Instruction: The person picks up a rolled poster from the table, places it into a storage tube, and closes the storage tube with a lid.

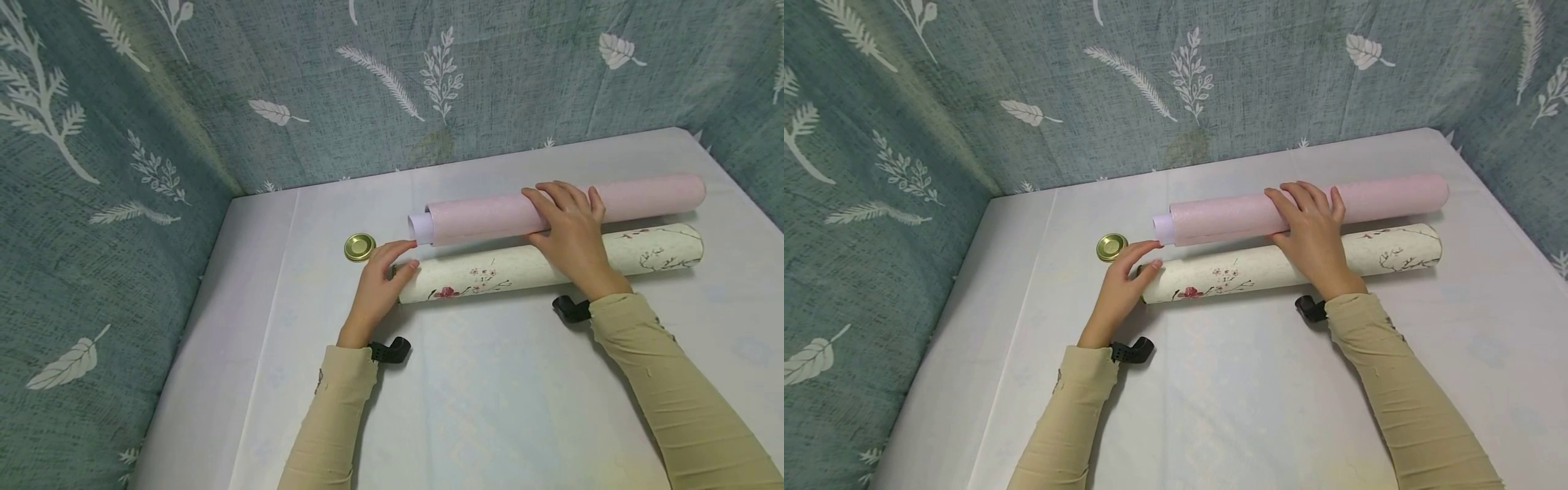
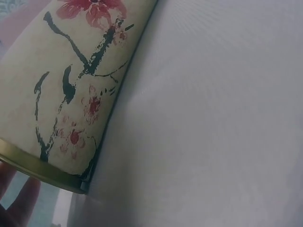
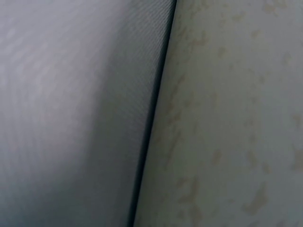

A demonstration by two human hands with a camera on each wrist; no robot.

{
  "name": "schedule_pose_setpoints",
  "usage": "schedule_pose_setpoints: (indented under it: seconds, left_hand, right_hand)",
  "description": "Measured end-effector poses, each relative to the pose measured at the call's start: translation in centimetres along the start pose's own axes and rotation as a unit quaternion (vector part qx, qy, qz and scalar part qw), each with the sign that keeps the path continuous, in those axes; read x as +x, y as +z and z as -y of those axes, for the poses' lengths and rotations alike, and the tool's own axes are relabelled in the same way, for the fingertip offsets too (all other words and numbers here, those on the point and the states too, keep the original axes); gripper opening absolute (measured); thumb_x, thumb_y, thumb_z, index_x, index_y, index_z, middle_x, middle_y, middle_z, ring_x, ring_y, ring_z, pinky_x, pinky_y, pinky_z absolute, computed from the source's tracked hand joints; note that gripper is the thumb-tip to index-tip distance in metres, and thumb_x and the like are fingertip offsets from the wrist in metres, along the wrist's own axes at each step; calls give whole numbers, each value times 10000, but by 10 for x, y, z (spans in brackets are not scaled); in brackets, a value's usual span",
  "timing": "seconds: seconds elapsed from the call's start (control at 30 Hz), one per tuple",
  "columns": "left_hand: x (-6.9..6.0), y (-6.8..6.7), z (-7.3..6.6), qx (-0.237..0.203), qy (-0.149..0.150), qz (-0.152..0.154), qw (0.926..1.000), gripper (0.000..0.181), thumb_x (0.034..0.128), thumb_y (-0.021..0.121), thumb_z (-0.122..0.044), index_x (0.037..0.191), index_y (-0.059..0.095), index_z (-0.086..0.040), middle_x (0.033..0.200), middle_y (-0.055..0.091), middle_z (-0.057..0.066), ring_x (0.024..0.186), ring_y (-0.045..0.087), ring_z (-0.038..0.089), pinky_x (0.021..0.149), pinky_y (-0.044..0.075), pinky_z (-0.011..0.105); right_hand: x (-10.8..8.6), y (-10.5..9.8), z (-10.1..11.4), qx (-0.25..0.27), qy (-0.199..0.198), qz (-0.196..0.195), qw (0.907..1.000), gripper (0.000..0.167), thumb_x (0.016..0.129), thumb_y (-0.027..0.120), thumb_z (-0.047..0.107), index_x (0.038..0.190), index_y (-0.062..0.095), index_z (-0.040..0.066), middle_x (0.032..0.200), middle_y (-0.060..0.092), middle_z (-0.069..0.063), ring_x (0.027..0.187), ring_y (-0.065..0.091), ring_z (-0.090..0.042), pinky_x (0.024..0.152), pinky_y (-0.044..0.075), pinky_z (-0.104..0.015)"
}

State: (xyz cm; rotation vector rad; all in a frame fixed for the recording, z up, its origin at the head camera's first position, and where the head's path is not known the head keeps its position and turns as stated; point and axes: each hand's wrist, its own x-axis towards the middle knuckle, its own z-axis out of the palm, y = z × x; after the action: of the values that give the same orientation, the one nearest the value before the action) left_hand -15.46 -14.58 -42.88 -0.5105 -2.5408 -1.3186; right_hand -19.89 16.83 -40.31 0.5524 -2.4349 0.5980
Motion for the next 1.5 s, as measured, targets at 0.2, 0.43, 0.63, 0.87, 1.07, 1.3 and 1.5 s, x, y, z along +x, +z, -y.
schedule_pose_setpoints:
  seconds: [0.2,0.43,0.63,0.87,1.07,1.3,1.5]
  left_hand:
    - [0,1,-1,151,243,61,9996,360,875,542,-382,1200,561,-229,1203,524,-95,1163,380,81,968,310,341]
    - [2,2,-4,302,405,161,9986,353,877,546,-356,1205,558,-225,1197,529,-90,1158,386,92,962,316,330]
    - [1,3,-8,406,413,460,9973,391,869,548,-358,1244,520,-250,1233,502,-77,1179,364,95,978,301,331]
    - [2,4,-9,651,520,644,9944,418,871,529,-382,1268,494,-255,1255,477,-59,1196,344,115,985,293,342]
    - [2,3,-11,948,787,597,9906,419,879,502,-408,1263,502,-238,1252,471,-51,1196,340,128,980,296,339]
    - [2,3,-16,1325,1004,539,9846,412,890,505,-387,1256,519,-199,1244,481,-32,1192,354,147,979,296,327]
    - [2,3,-20,1524,1066,516,9812,404,891,519,-366,1243,534,-168,1226,501,3,1174,380,167,973,305,325]
  right_hand:
    - [-1,1,0,20,-95,-90,9999,685,594,830,154,1212,534,172,1232,492,-90,1200,353,-282,997,67,-559]
    - [0,-1,1,47,-78,-55,9999,684,598,826,143,1215,534,170,1240,485,-92,1204,348,-281,1005,58,-548]
    - [-1,-2,1,50,-77,-9,10000,687,598,824,154,1220,531,174,1247,483,-88,1210,342,-279,1008,59,-540]
    - [-1,-2,1,48,-163,-66,9998,694,591,828,151,1219,532,178,1240,488,-91,1206,347,-284,1007,71,-539]
    - [0,0,0,59,-240,-95,9996,694,591,830,159,1218,534,182,1235,491,-90,1211,346,-285,1004,81,-544]
    - [0,0,0,24,-314,-108,9994,695,594,829,172,1222,532,181,1234,492,-90,1214,345,-286,1005,84,-546]
    - [-1,0,0,26,-348,-105,9993,693,598,828,170,1223,531,180,1236,490,-86,1213,346,-287,1004,88,-549]
